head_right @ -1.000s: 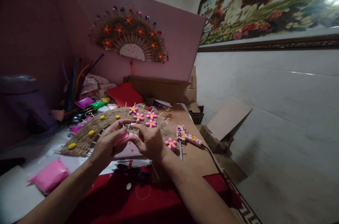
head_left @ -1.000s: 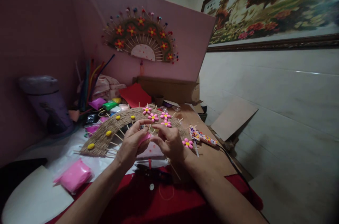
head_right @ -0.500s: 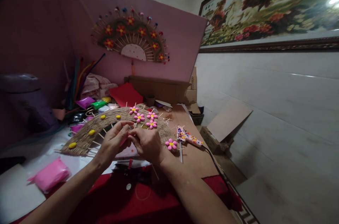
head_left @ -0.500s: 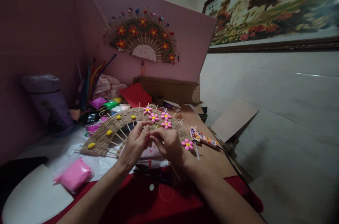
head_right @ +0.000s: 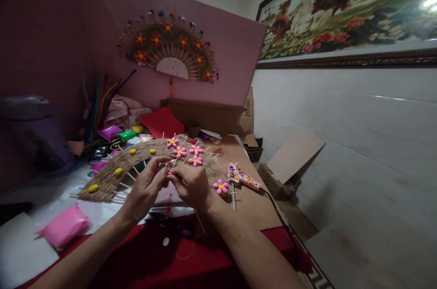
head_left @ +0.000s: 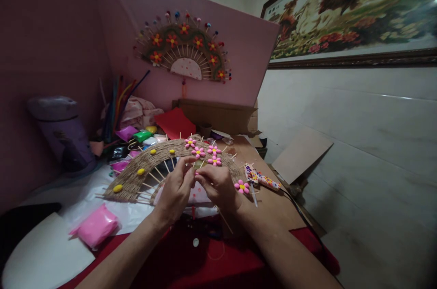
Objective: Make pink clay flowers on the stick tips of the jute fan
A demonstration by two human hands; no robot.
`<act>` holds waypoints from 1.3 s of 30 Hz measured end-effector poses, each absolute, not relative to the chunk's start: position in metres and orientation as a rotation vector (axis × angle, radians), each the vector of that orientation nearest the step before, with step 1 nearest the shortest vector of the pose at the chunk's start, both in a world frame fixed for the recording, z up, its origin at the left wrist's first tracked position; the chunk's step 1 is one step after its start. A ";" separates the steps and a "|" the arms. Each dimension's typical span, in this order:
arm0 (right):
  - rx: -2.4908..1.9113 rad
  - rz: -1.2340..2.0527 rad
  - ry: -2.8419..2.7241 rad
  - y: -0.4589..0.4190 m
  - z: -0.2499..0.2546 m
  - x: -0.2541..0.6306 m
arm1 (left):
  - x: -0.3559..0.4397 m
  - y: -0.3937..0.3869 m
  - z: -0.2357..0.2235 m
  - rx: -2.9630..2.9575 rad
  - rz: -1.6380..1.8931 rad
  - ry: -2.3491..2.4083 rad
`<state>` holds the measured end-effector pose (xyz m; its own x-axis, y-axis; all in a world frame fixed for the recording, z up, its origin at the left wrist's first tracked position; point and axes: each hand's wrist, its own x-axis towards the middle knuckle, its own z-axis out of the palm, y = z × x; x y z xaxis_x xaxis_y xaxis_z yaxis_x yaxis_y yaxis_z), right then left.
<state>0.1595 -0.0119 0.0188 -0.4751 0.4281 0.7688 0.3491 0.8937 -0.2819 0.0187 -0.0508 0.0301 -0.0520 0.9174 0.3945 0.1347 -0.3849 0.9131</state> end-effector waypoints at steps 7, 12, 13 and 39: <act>-0.640 0.027 -2.082 -0.010 0.017 0.160 | 0.021 -0.048 0.030 1.442 1.486 1.121; -0.597 0.107 -2.032 -0.009 0.017 0.160 | 0.018 -0.043 0.028 1.218 1.460 0.945; -0.600 0.114 -2.006 -0.009 0.017 0.160 | 0.018 -0.043 0.029 1.192 1.457 0.939; -0.616 0.377 -1.888 -0.020 0.019 0.152 | 0.021 -0.048 0.035 1.040 1.345 0.817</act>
